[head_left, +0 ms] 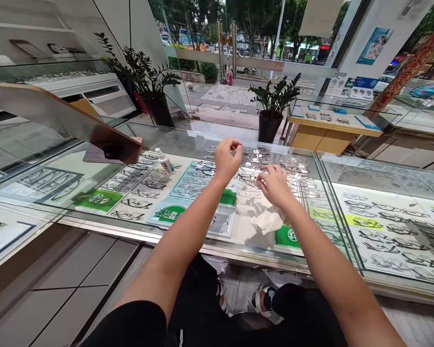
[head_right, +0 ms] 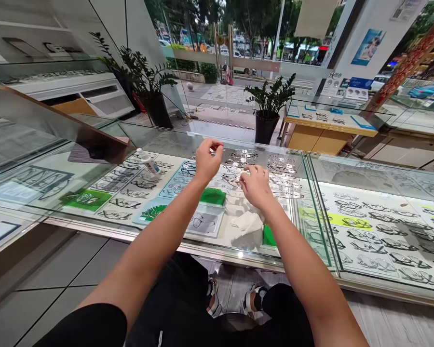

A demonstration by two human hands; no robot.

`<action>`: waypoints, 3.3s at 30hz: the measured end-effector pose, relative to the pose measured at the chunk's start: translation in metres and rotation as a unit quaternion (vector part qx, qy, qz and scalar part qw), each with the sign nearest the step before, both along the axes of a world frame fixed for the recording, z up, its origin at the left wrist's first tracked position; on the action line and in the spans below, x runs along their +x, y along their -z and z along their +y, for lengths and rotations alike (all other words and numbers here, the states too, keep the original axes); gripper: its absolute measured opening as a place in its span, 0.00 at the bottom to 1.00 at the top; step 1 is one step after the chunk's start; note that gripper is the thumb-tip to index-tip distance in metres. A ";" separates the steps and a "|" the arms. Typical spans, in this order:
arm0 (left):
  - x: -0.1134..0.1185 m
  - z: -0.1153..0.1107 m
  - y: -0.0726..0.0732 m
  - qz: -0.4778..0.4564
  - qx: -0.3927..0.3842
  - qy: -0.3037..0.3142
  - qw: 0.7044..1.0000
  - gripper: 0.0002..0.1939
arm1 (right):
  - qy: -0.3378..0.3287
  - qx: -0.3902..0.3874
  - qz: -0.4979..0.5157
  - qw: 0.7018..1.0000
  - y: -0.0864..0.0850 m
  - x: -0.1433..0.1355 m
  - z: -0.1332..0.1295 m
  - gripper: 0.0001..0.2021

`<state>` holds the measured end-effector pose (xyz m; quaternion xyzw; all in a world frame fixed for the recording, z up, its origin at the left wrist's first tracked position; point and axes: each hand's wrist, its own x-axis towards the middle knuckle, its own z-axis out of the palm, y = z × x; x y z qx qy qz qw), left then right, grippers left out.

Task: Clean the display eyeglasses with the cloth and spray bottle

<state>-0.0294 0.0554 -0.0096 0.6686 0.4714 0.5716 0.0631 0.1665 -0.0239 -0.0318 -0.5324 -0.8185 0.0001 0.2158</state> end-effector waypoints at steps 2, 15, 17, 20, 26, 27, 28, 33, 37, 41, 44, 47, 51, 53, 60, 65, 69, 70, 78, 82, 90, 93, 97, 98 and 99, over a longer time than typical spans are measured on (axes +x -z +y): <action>0.000 0.000 0.002 0.061 -0.016 0.018 0.998 0.06 | -0.003 0.008 -0.031 0.999 0.003 -0.005 0.002 0.11; 0.002 0.008 0.026 0.316 -0.094 0.069 0.942 0.10 | 0.021 -0.016 0.010 1.000 0.010 -0.011 0.006 0.13; 0.003 0.009 0.028 0.320 -0.087 0.071 0.941 0.10 | 0.025 -0.022 0.041 0.999 0.010 -0.005 0.008 0.16; 0.005 0.009 0.030 0.329 -0.085 0.071 0.938 0.10 | 0.003 -0.046 0.056 0.997 0.011 0.000 0.010 0.18; 0.011 0.009 0.035 0.340 -0.098 0.075 0.932 0.10 | -0.029 -0.073 0.038 0.996 0.016 -0.007 0.010 0.19; 0.011 0.009 0.035 0.340 -0.102 0.074 0.932 0.09 | -0.032 -0.072 0.038 0.996 0.016 -0.008 0.010 0.19; 0.012 0.009 0.036 0.340 -0.104 0.071 0.932 0.09 | -0.033 -0.070 0.037 0.996 0.016 -0.009 0.010 0.19; 0.012 0.012 0.037 0.333 -0.107 0.063 0.935 0.07 | -0.038 -0.071 0.037 0.996 0.014 -0.009 0.008 0.19; 0.013 0.013 0.040 0.330 -0.106 0.065 0.936 0.07 | -0.045 -0.080 0.044 0.995 0.011 -0.009 0.005 0.19; 0.013 0.015 0.042 0.328 -0.110 0.065 0.936 0.07 | -0.046 -0.091 0.053 0.993 0.010 -0.009 0.004 0.19; 0.014 0.017 0.044 0.321 -0.115 0.065 0.938 0.06 | -0.046 -0.097 0.052 0.993 0.010 -0.009 0.005 0.18; 0.015 0.018 0.046 0.310 -0.114 0.067 0.941 0.06 | -0.047 -0.100 0.050 0.993 0.011 -0.010 0.005 0.18; 0.016 0.017 0.046 0.312 -0.114 0.064 0.941 0.07 | -0.046 -0.099 0.048 0.993 0.010 -0.010 0.004 0.18; 0.016 0.015 0.045 0.316 -0.115 0.063 0.940 0.07 | -0.044 -0.097 0.048 0.993 0.011 -0.009 0.004 0.18; 0.016 0.004 0.029 0.290 -0.073 0.077 0.951 0.10 | -0.031 -0.087 0.046 0.995 0.012 -0.008 0.005 0.19; 0.015 -0.011 0.006 0.243 -0.012 0.082 0.966 0.09 | -0.014 -0.026 0.078 0.997 -0.001 -0.001 0.000 0.21; 0.015 -0.021 -0.004 0.283 0.012 0.135 0.950 0.08 | -0.011 0.031 0.062 0.998 -0.013 0.010 -0.005 0.20; 0.015 -0.022 -0.005 0.289 0.013 0.141 0.947 0.07 | -0.016 0.042 0.050 0.998 -0.015 0.012 -0.005 0.20; 0.016 -0.022 -0.004 0.305 0.006 0.128 0.944 0.06 | -0.030 0.069 0.010 0.997 -0.024 0.013 -0.010 0.21; 0.019 -0.026 -0.005 0.295 0.013 0.127 0.947 0.05 | -0.030 0.093 0.011 0.995 -0.028 0.011 -0.015 0.19; 0.035 -0.030 -0.001 0.009 -0.067 0.136 0.988 0.03 | 0.079 0.119 0.257 0.956 -0.024 0.010 -0.014 0.14; 0.040 -0.032 0.001 -0.048 -0.092 0.181 0.978 0.02 | 0.040 0.056 0.345 0.936 -0.017 0.010 -0.007 0.14; 0.042 -0.034 0.003 -0.068 -0.110 0.206 0.970 0.01 | 0.028 0.052 0.390 0.919 -0.013 0.011 -0.003 0.11; 0.042 -0.033 0.003 -0.072 -0.115 0.214 0.967 0.01 | 0.028 0.055 0.389 0.919 -0.013 0.011 -0.003 0.10; 0.042 -0.033 0.003 -0.076 -0.122 0.223 0.964 0.01 | 0.028 0.058 0.384 0.921 -0.014 0.011 -0.003 0.09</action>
